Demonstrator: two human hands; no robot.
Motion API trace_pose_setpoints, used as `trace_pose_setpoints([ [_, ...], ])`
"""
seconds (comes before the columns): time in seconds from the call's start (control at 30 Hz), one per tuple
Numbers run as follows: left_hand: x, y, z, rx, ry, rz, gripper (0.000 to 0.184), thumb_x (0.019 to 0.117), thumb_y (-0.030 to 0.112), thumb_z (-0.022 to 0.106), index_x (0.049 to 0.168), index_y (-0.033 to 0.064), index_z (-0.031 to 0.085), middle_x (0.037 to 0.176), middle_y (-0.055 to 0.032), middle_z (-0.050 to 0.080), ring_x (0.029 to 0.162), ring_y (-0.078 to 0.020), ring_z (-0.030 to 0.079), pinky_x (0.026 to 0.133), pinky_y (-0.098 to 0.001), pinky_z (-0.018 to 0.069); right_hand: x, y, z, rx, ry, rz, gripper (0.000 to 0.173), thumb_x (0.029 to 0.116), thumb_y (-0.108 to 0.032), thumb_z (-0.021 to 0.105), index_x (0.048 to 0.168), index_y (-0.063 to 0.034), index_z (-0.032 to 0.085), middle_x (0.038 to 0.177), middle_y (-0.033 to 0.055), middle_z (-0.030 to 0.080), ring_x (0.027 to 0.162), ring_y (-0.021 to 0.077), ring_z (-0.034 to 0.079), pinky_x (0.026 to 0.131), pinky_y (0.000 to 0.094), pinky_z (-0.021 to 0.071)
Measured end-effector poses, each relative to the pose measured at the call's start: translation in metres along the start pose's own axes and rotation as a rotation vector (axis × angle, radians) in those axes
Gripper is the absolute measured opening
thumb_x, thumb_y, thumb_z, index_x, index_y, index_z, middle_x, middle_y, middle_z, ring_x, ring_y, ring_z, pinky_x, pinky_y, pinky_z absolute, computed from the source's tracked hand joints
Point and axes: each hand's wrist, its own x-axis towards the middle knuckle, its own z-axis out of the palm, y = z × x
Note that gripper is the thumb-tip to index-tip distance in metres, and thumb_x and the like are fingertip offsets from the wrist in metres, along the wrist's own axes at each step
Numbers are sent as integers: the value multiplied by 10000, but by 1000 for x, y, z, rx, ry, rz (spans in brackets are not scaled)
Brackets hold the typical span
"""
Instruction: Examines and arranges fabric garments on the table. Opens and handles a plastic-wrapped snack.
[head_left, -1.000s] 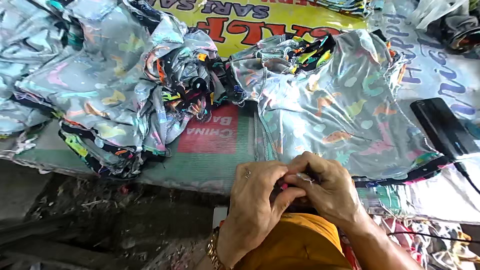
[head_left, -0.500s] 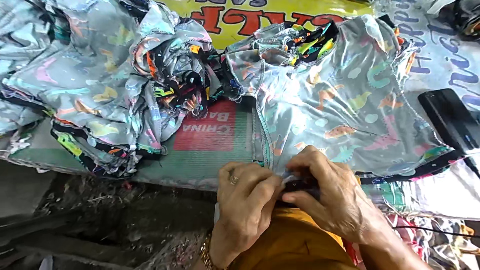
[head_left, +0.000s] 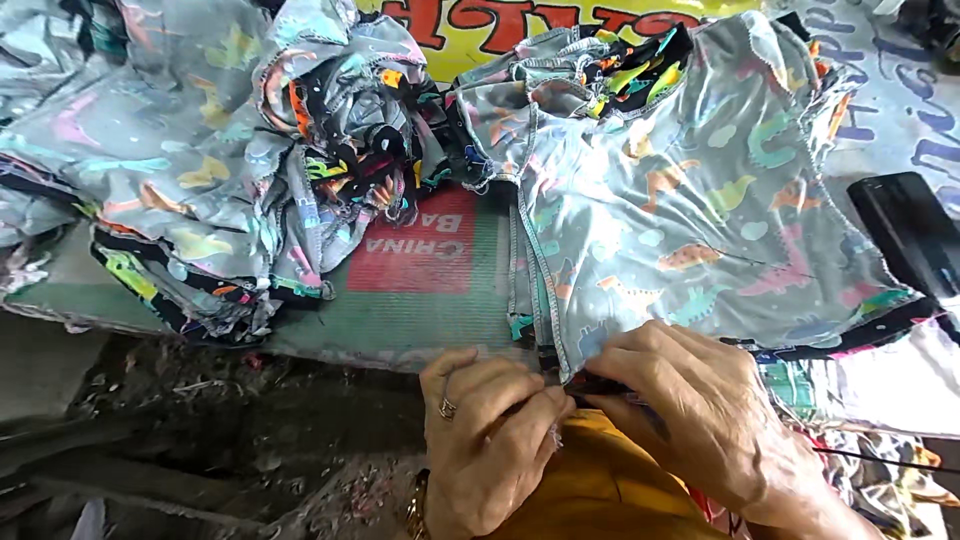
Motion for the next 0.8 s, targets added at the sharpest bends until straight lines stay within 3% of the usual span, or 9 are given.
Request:
trace_pose_setpoints([
  [0.13,0,7,1,62,-9,56,103,987,262,665,1064,199,639,949,19,536,917,-101,536,993,-337,378,-1,0,1,-31,53,-44,156,1033,-219,607,1097,-100,685,940,88,728,771,199,651,625,321,462],
  [0.3,5,13,8,77,-13,129,101,1013,233,600,1033,156,661,875,0,533,847,-126,510,952,-331,359,-6,2,5,-28,117,-71,166,1042,-209,583,1104,-100,693,947,86,740,764,189,647,638,315,453],
  [0.8,3,13,11,51,16,63,84,1023,214,601,1011,156,661,912,10,569,888,-90,547,949,-304,388,-7,4,17,52,151,-118,162,1043,-169,581,1087,-75,706,926,97,729,750,184,642,624,297,460],
])
